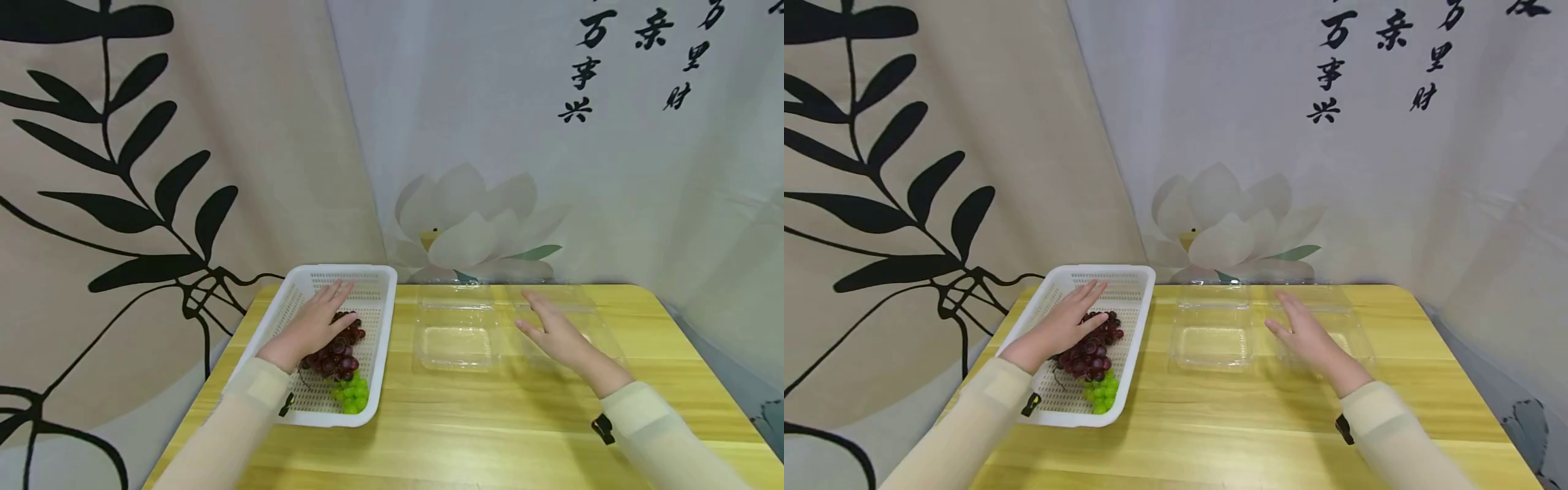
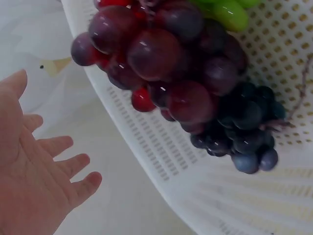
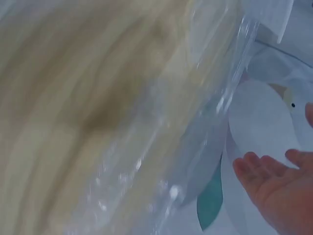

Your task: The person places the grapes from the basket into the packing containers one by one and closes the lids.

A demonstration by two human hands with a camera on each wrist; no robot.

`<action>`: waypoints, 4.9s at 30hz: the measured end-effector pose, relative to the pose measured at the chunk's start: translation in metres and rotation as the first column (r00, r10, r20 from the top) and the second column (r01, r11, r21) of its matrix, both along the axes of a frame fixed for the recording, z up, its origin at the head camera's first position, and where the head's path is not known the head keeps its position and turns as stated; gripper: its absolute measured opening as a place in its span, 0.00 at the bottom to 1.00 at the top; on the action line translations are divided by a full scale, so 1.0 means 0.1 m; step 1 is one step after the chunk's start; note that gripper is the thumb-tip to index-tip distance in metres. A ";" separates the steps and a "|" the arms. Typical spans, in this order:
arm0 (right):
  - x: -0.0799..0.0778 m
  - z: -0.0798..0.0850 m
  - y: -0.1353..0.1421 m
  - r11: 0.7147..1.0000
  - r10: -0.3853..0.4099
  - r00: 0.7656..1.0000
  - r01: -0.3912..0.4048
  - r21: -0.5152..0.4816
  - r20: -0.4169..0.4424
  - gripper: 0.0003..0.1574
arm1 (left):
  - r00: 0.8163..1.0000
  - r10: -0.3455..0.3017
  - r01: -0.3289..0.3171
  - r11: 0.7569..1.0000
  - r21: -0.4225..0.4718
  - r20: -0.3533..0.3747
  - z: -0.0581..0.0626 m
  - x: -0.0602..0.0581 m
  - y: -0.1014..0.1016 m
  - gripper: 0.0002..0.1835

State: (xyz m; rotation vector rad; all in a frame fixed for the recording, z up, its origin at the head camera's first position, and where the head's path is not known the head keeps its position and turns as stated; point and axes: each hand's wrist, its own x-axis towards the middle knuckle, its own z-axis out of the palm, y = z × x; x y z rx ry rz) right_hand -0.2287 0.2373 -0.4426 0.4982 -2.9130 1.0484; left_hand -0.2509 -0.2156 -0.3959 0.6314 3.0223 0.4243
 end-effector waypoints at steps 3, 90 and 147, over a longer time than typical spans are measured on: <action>0.01 -0.05 -0.10 0.998 -0.018 1.000 0.019 -0.054 0.017 0.46 | 1.000 0.006 -0.006 1.000 0.015 0.001 -0.03 0.02 -0.08 0.36; -0.09 -0.41 -0.69 0.952 -0.193 0.933 0.254 -0.174 0.305 0.38 | 0.887 -0.004 0.021 0.999 -0.033 0.461 -0.30 -0.14 0.17 0.43; -0.09 -0.44 -0.71 0.927 -0.229 0.921 0.305 -0.218 0.316 0.38 | 0.893 0.162 -0.116 0.984 -0.134 0.420 -0.46 -0.19 0.14 0.44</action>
